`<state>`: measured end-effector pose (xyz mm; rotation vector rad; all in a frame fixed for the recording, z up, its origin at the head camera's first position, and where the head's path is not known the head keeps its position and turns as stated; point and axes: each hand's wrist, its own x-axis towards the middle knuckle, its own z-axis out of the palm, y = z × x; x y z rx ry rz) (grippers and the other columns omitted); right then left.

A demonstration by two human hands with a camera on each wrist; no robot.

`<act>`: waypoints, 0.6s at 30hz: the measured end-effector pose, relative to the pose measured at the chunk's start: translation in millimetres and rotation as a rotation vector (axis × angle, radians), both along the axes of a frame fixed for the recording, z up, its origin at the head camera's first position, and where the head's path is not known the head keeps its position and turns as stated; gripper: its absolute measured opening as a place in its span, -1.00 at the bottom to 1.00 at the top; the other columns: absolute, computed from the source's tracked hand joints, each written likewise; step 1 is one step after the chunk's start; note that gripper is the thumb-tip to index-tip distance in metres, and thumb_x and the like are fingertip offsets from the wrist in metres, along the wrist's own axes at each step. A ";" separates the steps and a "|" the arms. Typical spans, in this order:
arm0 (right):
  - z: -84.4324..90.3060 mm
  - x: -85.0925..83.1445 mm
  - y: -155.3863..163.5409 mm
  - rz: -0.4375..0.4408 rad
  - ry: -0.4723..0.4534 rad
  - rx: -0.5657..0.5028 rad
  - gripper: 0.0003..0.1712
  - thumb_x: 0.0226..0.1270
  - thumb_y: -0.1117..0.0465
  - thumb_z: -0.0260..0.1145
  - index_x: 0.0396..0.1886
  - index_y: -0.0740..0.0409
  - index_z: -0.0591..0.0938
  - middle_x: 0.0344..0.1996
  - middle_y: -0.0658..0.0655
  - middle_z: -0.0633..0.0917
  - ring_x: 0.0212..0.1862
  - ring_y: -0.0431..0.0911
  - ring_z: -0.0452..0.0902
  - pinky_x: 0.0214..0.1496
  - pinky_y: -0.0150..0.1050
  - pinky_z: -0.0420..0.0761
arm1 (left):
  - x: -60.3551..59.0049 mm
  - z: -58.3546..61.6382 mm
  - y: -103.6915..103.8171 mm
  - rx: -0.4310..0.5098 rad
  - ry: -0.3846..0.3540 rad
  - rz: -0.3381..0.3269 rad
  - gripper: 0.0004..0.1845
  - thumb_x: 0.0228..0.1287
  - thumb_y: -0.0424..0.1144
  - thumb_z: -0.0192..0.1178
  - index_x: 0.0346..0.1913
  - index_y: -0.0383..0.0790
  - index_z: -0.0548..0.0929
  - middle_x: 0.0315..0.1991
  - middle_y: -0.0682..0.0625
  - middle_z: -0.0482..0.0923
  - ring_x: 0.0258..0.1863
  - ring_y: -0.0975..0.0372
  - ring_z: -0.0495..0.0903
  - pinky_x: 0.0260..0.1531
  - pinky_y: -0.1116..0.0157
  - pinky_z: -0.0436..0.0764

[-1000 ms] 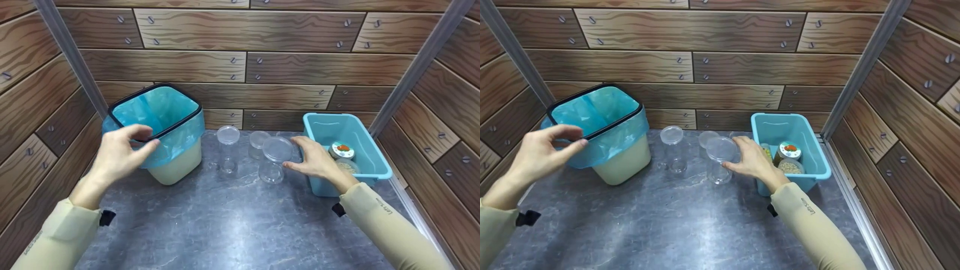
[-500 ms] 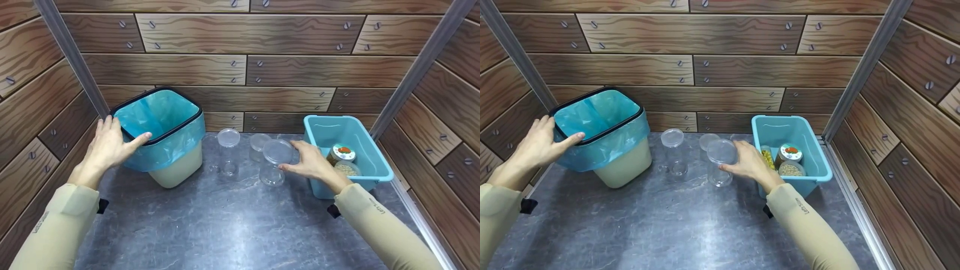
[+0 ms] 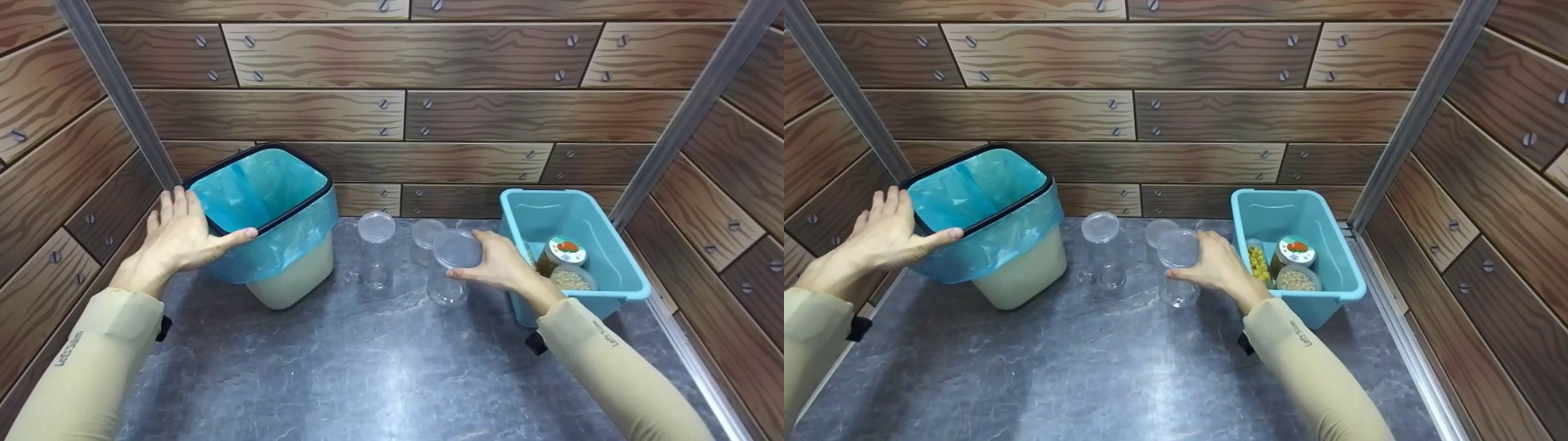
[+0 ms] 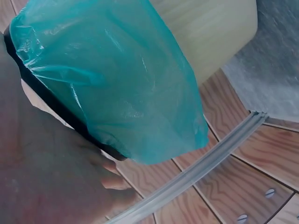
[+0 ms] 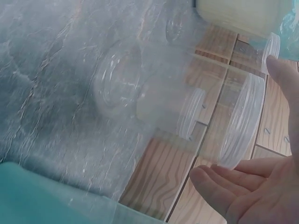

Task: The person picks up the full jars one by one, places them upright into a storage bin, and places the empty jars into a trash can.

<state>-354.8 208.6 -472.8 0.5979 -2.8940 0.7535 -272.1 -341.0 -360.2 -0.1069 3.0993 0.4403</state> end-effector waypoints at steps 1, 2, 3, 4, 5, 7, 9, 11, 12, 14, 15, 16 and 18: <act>-0.3 -0.5 -1.3 -0.006 0.001 -0.004 0.21 0.18 -0.28 0.70 0.52 0.52 0.52 0.34 0.53 0.71 0.34 0.43 0.69 0.39 0.34 0.69 | -0.4 0.7 0.7 -0.007 0.006 -0.012 0.68 0.28 0.80 0.07 0.72 -0.66 -0.42 0.76 -0.62 -0.61 0.76 -0.56 -0.55 0.67 -0.61 -0.31; -0.7 -1.0 -2.4 -0.009 0.004 -0.009 0.20 0.18 -0.28 0.70 0.52 0.52 0.52 0.33 0.53 0.72 0.33 0.43 0.70 0.39 0.35 0.69 | -1.0 1.0 1.3 -0.016 0.010 -0.027 0.67 0.30 0.79 0.06 0.73 -0.65 -0.40 0.76 -0.61 -0.59 0.77 -0.55 -0.53 0.67 -0.60 -0.31; -1.1 -1.4 -3.4 -0.010 0.008 -0.013 0.20 0.18 -0.27 0.70 0.52 0.52 0.52 0.33 0.53 0.72 0.33 0.43 0.70 0.38 0.35 0.68 | -1.5 1.1 1.8 -0.023 0.014 -0.041 0.65 0.32 0.79 0.04 0.74 -0.63 -0.39 0.77 -0.60 -0.57 0.78 -0.54 -0.51 0.68 -0.59 -0.31; -1.5 -1.9 -4.6 -0.014 0.008 -0.017 0.20 0.18 -0.27 0.70 0.53 0.51 0.52 0.34 0.52 0.72 0.33 0.43 0.70 0.39 0.35 0.68 | -1.9 1.2 2.2 -0.026 0.018 -0.056 0.62 0.34 0.78 0.03 0.75 -0.62 -0.38 0.78 -0.59 -0.55 0.78 -0.53 -0.50 0.69 -0.58 -0.31; -1.9 -2.4 -5.4 -0.016 0.009 -0.021 0.20 0.18 -0.27 0.70 0.53 0.51 0.52 0.35 0.53 0.71 0.35 0.43 0.69 0.40 0.35 0.67 | -2.3 0.9 2.0 -0.030 0.020 -0.070 0.59 0.37 0.76 0.01 0.75 -0.61 -0.37 0.79 -0.58 -0.54 0.79 -0.52 -0.49 0.70 -0.56 -0.31; -2.8 -3.1 -7.1 -0.016 0.009 -0.024 0.22 0.20 -0.27 0.69 0.55 0.52 0.50 0.38 0.54 0.69 0.38 0.45 0.67 0.44 0.37 0.65 | -2.7 -0.1 0.4 -0.029 0.025 -0.095 0.53 0.43 0.73 -0.02 0.76 -0.59 -0.36 0.80 -0.56 -0.50 0.80 -0.51 -0.47 0.71 -0.54 -0.30; -3.6 -3.9 -8.5 -0.019 0.005 -0.023 0.23 0.21 -0.27 0.69 0.57 0.53 0.48 0.41 0.56 0.66 0.41 0.47 0.64 0.47 0.38 0.63 | -2.4 -1.1 -1.7 -0.028 0.026 -0.113 0.49 0.48 0.70 -0.05 0.77 -0.57 -0.36 0.81 -0.54 -0.49 0.80 -0.50 -0.47 0.72 -0.53 -0.30; -4.4 -4.5 -8.6 -0.024 0.003 -0.021 0.25 0.22 -0.27 0.69 0.58 0.55 0.45 0.43 0.58 0.64 0.44 0.49 0.62 0.50 0.39 0.61 | -2.4 -2.1 -3.9 -0.037 0.031 -0.126 0.47 0.50 0.69 -0.06 0.77 -0.57 -0.35 0.81 -0.55 -0.48 0.80 -0.50 -0.45 0.73 -0.52 -0.29; -4.8 -4.8 -8.3 -0.027 0.002 -0.021 0.26 0.22 -0.27 0.69 0.59 0.56 0.44 0.44 0.59 0.63 0.45 0.50 0.61 0.51 0.39 0.60 | -2.5 -2.6 -4.5 -0.043 0.034 -0.135 0.46 0.50 0.68 -0.06 0.77 -0.57 -0.34 0.81 -0.55 -0.47 0.81 -0.49 -0.44 0.74 -0.51 -0.28; -5.8 -5.2 -7.6 -0.036 -0.003 -0.024 0.28 0.23 -0.27 0.69 0.60 0.57 0.42 0.46 0.60 0.61 0.47 0.51 0.59 0.53 0.40 0.58 | -3.2 -3.6 -5.1 -0.063 0.043 -0.152 0.46 0.50 0.69 -0.06 0.78 -0.57 -0.31 0.82 -0.55 -0.43 0.81 -0.49 -0.40 0.75 -0.50 -0.25; -6.2 -5.3 -7.1 -0.042 -0.007 -0.026 0.29 0.23 -0.27 0.69 0.61 0.57 0.41 0.47 0.61 0.60 0.48 0.51 0.58 0.54 0.40 0.57 | -3.8 -4.4 -5.2 -0.070 0.048 -0.159 0.45 0.50 0.68 -0.06 0.78 -0.57 -0.30 0.82 -0.55 -0.41 0.81 -0.49 -0.39 0.75 -0.50 -0.24; -6.7 -5.3 -6.8 -0.047 -0.010 -0.030 0.29 0.24 -0.28 0.69 0.61 0.57 0.40 0.47 0.61 0.60 0.48 0.51 0.58 0.55 0.40 0.57 | -4.5 -5.2 -5.0 -0.075 0.054 -0.165 0.45 0.50 0.68 -0.06 0.78 -0.57 -0.28 0.82 -0.54 -0.39 0.82 -0.48 -0.37 0.75 -0.49 -0.23; -7.6 -5.4 -7.1 -0.055 -0.017 -0.033 0.29 0.25 -0.28 0.68 0.62 0.56 0.40 0.47 0.60 0.61 0.48 0.51 0.58 0.55 0.40 0.57 | -5.6 -7.0 -5.1 -0.076 0.064 -0.171 0.43 0.51 0.67 -0.06 0.79 -0.56 -0.26 0.83 -0.52 -0.37 0.83 -0.46 -0.36 0.77 -0.47 -0.22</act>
